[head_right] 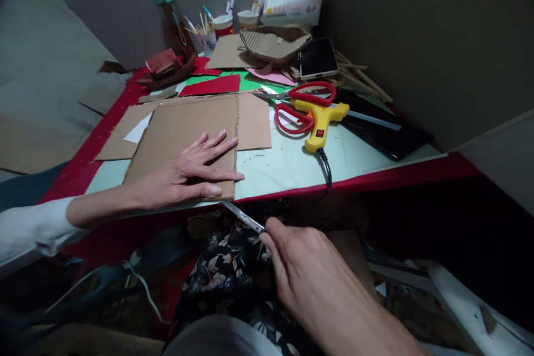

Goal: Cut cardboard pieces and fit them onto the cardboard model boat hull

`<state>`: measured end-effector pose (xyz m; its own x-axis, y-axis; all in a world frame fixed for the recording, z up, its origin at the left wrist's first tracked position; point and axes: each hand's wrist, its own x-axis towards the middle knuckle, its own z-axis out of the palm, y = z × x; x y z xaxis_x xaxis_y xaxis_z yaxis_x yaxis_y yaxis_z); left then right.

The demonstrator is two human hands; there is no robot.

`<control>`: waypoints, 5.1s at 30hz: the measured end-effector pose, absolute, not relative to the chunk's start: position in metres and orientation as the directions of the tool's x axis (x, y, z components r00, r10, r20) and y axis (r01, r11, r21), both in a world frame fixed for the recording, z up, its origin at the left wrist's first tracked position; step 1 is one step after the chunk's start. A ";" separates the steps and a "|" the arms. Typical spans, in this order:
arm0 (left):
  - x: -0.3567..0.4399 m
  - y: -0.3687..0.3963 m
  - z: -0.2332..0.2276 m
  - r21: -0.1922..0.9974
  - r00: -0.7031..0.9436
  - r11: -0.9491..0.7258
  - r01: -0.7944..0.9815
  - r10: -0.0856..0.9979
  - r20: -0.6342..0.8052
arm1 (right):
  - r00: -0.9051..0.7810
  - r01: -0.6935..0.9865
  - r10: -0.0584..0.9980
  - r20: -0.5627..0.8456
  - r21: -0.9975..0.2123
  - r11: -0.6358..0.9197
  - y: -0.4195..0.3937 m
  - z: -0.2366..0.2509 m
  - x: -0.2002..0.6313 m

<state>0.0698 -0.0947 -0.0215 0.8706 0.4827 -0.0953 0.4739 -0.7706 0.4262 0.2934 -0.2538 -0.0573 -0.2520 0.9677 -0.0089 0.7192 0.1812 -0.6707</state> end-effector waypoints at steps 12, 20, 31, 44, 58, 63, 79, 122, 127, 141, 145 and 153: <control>0.071 -0.096 -0.022 0.404 0.861 -0.770 0.494 0.499 -0.101 | -0.212 0.716 0.976 -0.057 -0.688 0.115 -0.254 -0.055 0.291; 0.070 -0.098 -0.021 0.384 0.834 -0.753 0.535 0.543 -0.098 | -0.241 0.722 0.970 -0.016 -0.672 0.168 -0.243 -0.054 0.292; 0.068 -0.089 -0.020 0.231 0.898 -0.873 0.430 0.441 -0.003 | -0.263 0.739 0.960 -0.092 -0.659 0.139 -0.240 -0.043 0.294; 0.061 -0.081 -0.023 0.448 0.908 -0.812 0.375 0.418 -0.002 | -0.268 0.670 0.958 -0.105 -0.735 0.107 -0.237 -0.041 0.288; 0.063 -0.081 -0.024 0.425 0.904 -0.825 0.373 0.426 0.033 | -0.300 0.644 0.938 -0.171 -0.762 0.067 -0.235 -0.044 0.282; 0.063 -0.081 -0.024 0.425 0.912 -0.831 0.359 0.410 0.030 | -0.269 0.675 0.946 -0.182 -0.736 0.051 -0.231 -0.046 0.275; 0.062 -0.081 -0.025 0.431 0.907 -0.824 0.367 0.421 0.032 | -0.259 0.607 0.962 -0.085 -0.789 0.093 -0.230 -0.057 0.264; 0.058 -0.098 -0.008 0.462 0.884 -0.800 0.383 0.462 0.066 | -0.069 0.610 0.996 0.063 -0.787 0.093 -0.243 -0.053 0.292; 0.057 -0.119 0.001 0.431 0.892 -0.826 0.363 0.441 0.095 | -0.159 0.582 0.987 -0.017 -0.809 0.080 -0.232 -0.053 0.288; 0.066 -0.118 0.008 0.538 0.834 -0.723 0.434 0.549 0.066 | -0.273 0.622 0.961 -0.048 -0.770 0.138 -0.232 -0.047 0.289; 0.069 -0.112 0.008 0.612 0.794 -0.615 0.498 0.607 -0.035 | -0.268 0.649 0.960 -0.080 -0.751 0.119 -0.229 -0.049 0.287; 0.069 -0.093 0.001 0.651 0.787 -0.535 0.539 0.595 -0.162 | -0.295 0.603 0.953 -0.064 -0.787 0.133 -0.224 -0.060 0.279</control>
